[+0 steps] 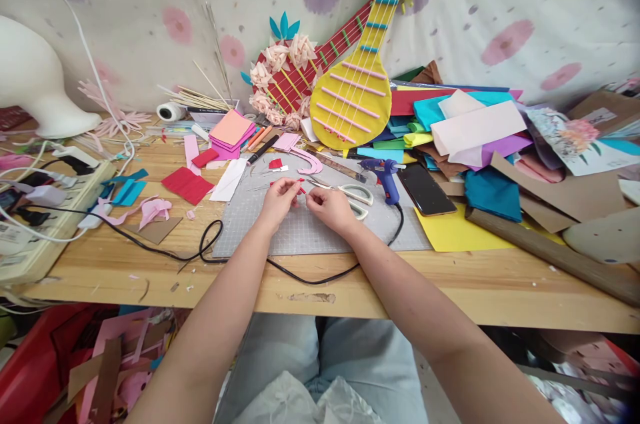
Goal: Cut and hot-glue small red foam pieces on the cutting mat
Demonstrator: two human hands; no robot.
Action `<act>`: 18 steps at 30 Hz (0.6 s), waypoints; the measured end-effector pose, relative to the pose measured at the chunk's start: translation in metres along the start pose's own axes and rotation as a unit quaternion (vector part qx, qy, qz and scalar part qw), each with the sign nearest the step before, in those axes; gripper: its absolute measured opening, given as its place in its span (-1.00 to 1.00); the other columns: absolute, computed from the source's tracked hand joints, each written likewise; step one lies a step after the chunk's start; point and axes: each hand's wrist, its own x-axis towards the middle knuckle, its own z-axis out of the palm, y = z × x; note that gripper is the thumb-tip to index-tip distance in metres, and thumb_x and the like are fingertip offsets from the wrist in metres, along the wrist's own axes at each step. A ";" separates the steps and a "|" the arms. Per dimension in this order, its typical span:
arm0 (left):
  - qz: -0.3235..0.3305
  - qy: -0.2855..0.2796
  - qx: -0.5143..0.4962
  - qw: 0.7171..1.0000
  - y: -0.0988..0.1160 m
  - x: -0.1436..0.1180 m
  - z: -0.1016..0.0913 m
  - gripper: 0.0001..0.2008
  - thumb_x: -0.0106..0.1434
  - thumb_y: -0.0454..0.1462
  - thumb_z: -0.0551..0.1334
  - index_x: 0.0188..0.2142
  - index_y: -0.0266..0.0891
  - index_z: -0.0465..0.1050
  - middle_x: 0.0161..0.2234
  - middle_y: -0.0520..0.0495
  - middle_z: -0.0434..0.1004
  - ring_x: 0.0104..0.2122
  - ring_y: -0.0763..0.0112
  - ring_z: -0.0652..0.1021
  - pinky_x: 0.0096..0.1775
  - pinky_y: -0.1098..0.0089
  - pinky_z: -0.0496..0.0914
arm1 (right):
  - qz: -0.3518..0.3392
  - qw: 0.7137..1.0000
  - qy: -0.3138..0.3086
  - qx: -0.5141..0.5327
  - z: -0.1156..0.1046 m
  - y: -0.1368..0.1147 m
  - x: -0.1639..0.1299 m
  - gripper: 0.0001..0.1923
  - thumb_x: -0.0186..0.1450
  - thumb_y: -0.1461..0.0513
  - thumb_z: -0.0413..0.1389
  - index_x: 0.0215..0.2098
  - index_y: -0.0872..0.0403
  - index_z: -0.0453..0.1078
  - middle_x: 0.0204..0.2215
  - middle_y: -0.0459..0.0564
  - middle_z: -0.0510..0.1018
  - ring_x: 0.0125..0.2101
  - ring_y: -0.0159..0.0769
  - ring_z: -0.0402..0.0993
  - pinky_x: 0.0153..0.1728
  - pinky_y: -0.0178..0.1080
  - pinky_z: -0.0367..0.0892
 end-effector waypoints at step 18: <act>-0.234 0.017 -0.346 0.908 0.004 0.006 -0.008 -0.82 0.18 -0.51 0.04 -0.48 -0.42 0.36 -0.55 -0.05 0.35 -0.59 0.67 0.35 -0.48 0.61 0.38 | 0.086 0.932 -0.109 -0.336 -0.046 0.041 0.001 -0.60 0.14 0.20 0.02 -0.10 0.27 0.30 -0.14 0.29 0.41 -0.08 -0.01 0.30 -0.13 -0.14 0.18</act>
